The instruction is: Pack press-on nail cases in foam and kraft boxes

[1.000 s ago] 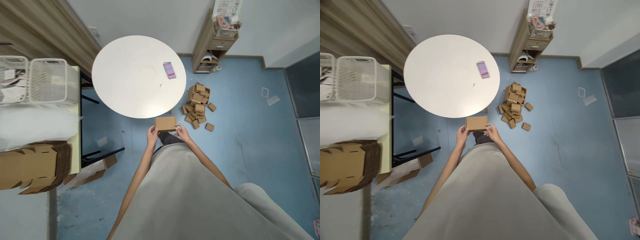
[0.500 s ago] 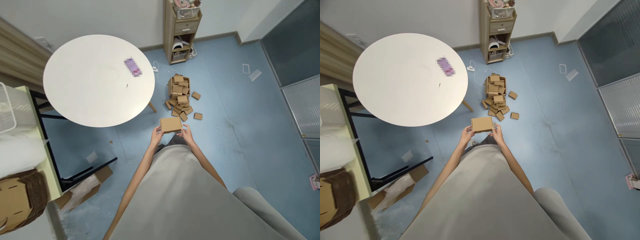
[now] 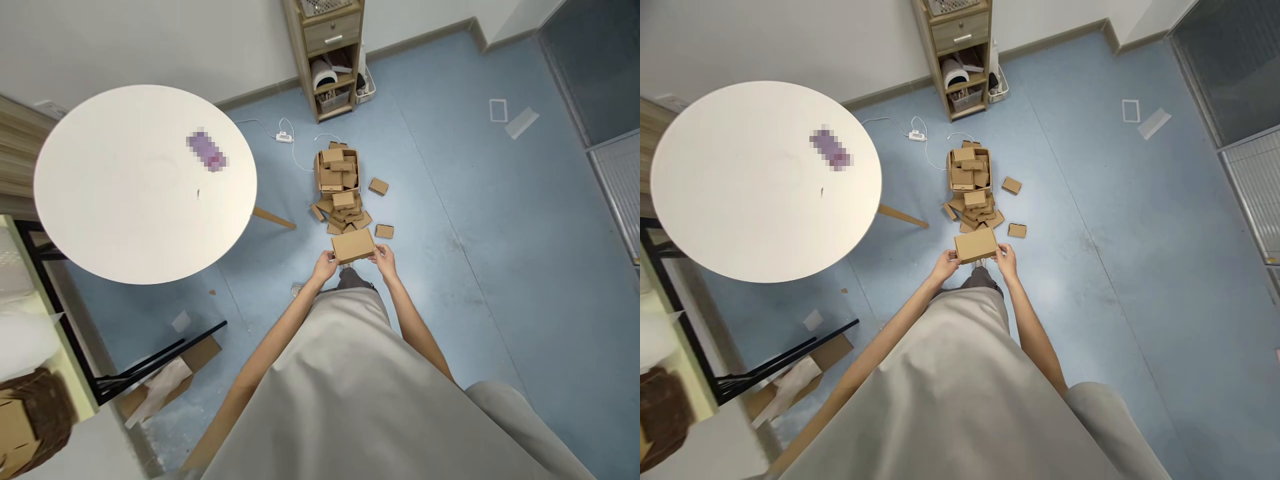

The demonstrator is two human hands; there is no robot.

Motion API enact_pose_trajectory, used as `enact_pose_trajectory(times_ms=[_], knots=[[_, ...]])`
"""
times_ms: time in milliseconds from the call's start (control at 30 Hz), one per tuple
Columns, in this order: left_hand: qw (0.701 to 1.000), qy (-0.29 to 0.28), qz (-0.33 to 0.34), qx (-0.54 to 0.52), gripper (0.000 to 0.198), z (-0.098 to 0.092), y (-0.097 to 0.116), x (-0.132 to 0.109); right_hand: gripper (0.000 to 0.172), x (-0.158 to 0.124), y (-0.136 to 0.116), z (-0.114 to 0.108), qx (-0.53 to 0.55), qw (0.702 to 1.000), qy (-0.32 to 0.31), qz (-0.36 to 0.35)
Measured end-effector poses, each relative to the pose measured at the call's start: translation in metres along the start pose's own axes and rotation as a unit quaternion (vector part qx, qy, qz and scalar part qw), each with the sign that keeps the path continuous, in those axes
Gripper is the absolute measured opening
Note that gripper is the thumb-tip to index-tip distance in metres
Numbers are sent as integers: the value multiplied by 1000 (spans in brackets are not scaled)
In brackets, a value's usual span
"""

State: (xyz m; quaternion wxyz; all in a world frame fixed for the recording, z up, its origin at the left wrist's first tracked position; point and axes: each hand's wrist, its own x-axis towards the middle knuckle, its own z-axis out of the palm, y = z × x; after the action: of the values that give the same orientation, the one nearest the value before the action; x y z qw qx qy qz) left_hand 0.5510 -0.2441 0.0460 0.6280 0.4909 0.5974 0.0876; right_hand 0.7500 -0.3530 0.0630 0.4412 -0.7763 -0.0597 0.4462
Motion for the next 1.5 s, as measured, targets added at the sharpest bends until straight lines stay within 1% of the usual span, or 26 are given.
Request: enact_pose_trajectory(times_ms=[67, 133, 200, 267, 367, 500, 567, 633, 767, 867, 933, 1000, 1100, 1200, 1300, 1400, 1500], knots=[[1000, 3, -24, 18, 31, 21, 17, 10, 39, 22, -12, -15, 5, 1000, 6, -16], [999, 17, -37, 10, 36, 35, 33, 16, 45, 42, -22, -26, 8, 999, 25, -30], [999, 36, -27, -15, 41, 42, 43, 19, 50, 57, -28, -32, 11, 999, 41, -30], [998, 44, -16, -34, 42, 41, 47, 18, 52, 67, -30, -35, 12, 999, 35, -16], [998, 46, -12, -48, 40, 33, 44, 13, 50, 69, -25, -36, 12, 1000, -5, 0], [997, 45, -32, -55, 42, 17, 39, 4, 44, 59, -15, -29, 11, 998, -56, 21], [996, 56, -34, -59, 39, 10, 39, 0, 41, 53, -13, -24, 11, 997, -73, 38], [995, 71, -21, -70, 36, 2, 39, -2, 40, 50, -15, -17, 6, 995, -88, 47], [992, 78, -2, -102, 38, -16, 40, -5, 41, 44, -24, 5, -23, 992, -122, 30], [988, 76, 1, -136, 38, -36, 36, -7, 37, 35, -35, 34, -48, 987, -156, 9], [983, 81, 8, -166, 37, -52, 32, -10, 33, 24, -44, 61, -64, 981, -183, -9], [977, 83, 21, -197, 35, -73, 28, -15, 29, 8, -54, 94, -83, 973, -215, -34], [966, 87, 51, -237, 35, -115, 21, -26, 28, -24, -70, 149, -112, 954, -268, -77], [949, 114, 93, -280, 36, -168, 12, -45, 35, -63, -84, 208, -132, 930, -321, -124], [926, 148, 125, -323, 34, -230, -1, -69, 45, -105, -92, 268, -141, 905, -367, -165], [909, 186, 140, -346, 33, -293, -22, -97, 52, -148, -92, 326, -138, 889, -394, -188], [883, 236, 154, -376, 33, -344, -49, -125, 53, -191, -86, 377, -138, 878, -411, -200]])
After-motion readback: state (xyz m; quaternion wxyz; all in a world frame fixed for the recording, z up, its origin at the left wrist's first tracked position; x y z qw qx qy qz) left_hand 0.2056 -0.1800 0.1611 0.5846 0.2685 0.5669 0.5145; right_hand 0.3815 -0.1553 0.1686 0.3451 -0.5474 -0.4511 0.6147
